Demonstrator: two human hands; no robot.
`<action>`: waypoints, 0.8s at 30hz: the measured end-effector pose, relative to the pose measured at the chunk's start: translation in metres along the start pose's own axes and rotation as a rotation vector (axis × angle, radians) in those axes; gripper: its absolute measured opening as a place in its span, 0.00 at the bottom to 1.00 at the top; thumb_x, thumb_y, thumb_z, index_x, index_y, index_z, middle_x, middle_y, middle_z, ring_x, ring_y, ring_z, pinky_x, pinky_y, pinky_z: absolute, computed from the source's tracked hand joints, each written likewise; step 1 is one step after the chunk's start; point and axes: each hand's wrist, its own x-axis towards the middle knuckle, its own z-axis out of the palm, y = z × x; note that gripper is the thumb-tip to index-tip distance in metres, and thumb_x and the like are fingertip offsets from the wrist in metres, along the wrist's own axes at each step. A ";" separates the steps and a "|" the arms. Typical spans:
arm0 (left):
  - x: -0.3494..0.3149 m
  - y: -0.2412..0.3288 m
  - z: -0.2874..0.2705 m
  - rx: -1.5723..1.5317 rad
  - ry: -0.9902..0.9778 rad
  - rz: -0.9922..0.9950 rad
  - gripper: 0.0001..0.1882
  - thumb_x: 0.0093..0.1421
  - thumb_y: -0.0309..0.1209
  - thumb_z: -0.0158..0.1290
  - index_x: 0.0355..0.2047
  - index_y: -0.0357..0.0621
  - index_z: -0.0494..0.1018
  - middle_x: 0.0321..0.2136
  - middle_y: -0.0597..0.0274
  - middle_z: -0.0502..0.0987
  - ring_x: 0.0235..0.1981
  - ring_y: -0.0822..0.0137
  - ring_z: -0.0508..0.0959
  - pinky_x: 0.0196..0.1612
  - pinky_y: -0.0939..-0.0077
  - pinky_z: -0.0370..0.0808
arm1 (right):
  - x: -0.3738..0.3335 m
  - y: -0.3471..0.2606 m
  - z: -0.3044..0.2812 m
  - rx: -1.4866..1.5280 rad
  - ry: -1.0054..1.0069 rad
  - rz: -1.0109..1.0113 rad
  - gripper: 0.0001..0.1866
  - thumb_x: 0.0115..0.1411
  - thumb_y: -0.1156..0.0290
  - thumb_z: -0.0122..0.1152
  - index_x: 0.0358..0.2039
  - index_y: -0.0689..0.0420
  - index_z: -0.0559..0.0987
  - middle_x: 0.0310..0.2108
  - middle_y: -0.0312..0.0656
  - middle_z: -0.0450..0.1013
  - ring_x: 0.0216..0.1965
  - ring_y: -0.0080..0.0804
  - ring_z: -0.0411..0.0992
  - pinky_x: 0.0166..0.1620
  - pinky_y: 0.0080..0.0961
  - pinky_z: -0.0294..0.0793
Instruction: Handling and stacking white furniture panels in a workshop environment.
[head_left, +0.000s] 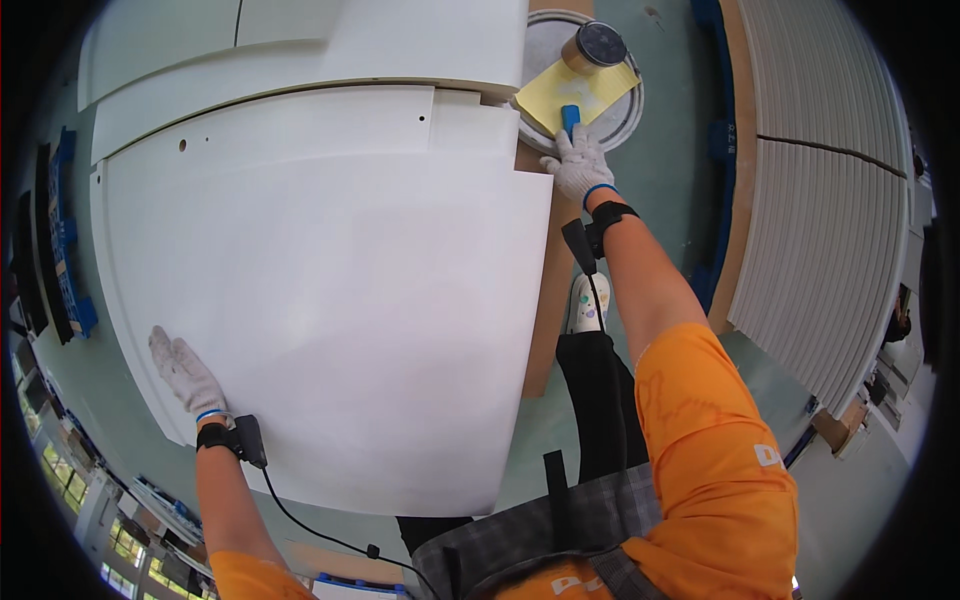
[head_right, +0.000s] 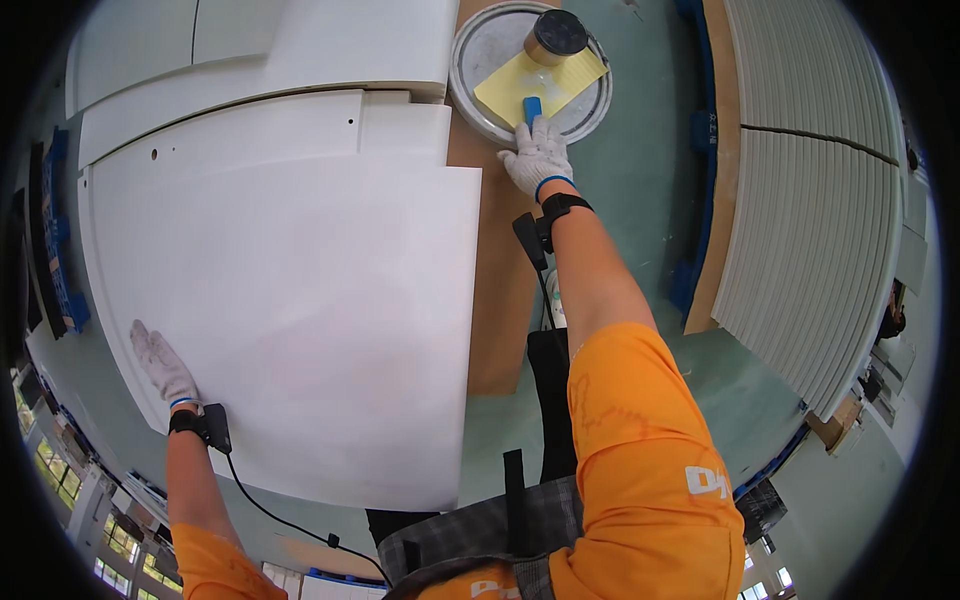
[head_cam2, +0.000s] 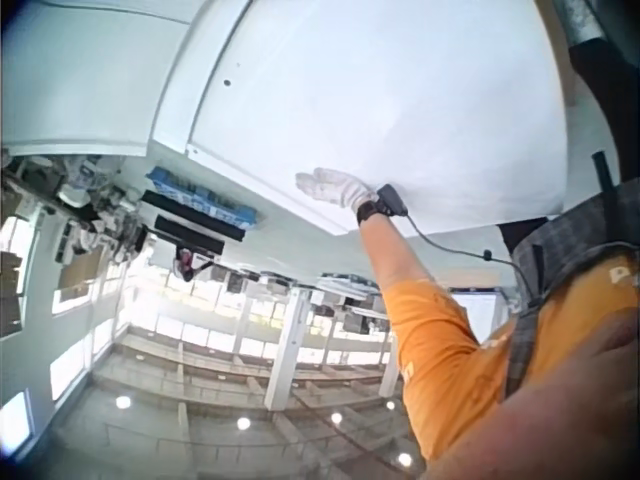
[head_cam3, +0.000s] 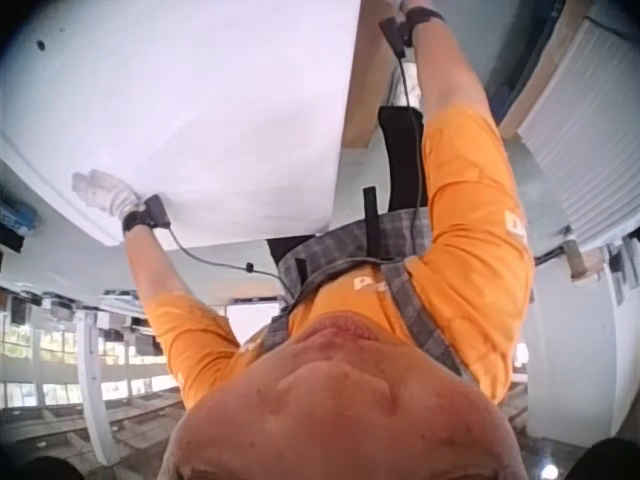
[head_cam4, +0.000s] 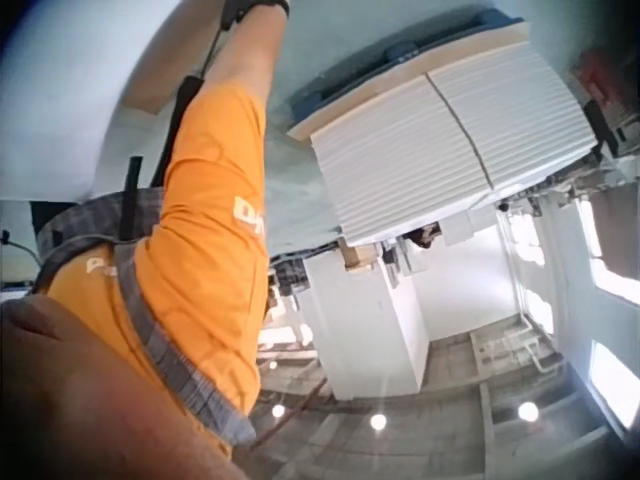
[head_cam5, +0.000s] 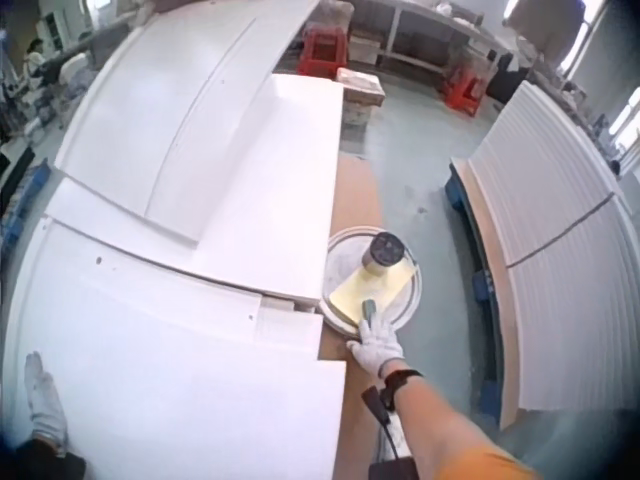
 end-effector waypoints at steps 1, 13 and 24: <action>0.000 -0.004 -0.003 0.018 -0.004 0.005 0.23 0.64 0.28 0.42 0.59 0.36 0.59 0.59 0.49 0.61 0.62 0.55 0.57 0.65 0.65 0.52 | -0.006 -0.011 0.001 0.014 -0.011 -0.006 0.34 0.58 0.51 0.50 0.61 0.56 0.60 0.65 0.51 0.46 0.65 0.52 0.43 0.66 0.36 0.46; 0.003 -0.007 0.007 0.013 -0.012 -0.029 0.23 0.65 0.34 0.39 0.58 0.35 0.61 0.59 0.46 0.61 0.62 0.51 0.57 0.64 0.63 0.53 | -0.218 -0.040 0.022 1.972 -0.606 0.419 0.31 0.66 0.48 0.38 0.51 0.66 0.66 0.45 0.50 0.70 0.44 0.38 0.71 0.49 0.35 0.72; -0.074 0.059 0.003 0.237 -0.160 -0.183 0.31 0.65 0.48 0.32 0.64 0.46 0.51 0.64 0.48 0.49 0.64 0.45 0.48 0.62 0.41 0.46 | -0.371 -0.055 0.086 1.784 -0.657 0.219 0.22 0.64 0.65 0.51 0.53 0.65 0.65 0.50 0.43 0.68 0.52 0.29 0.65 0.58 0.24 0.61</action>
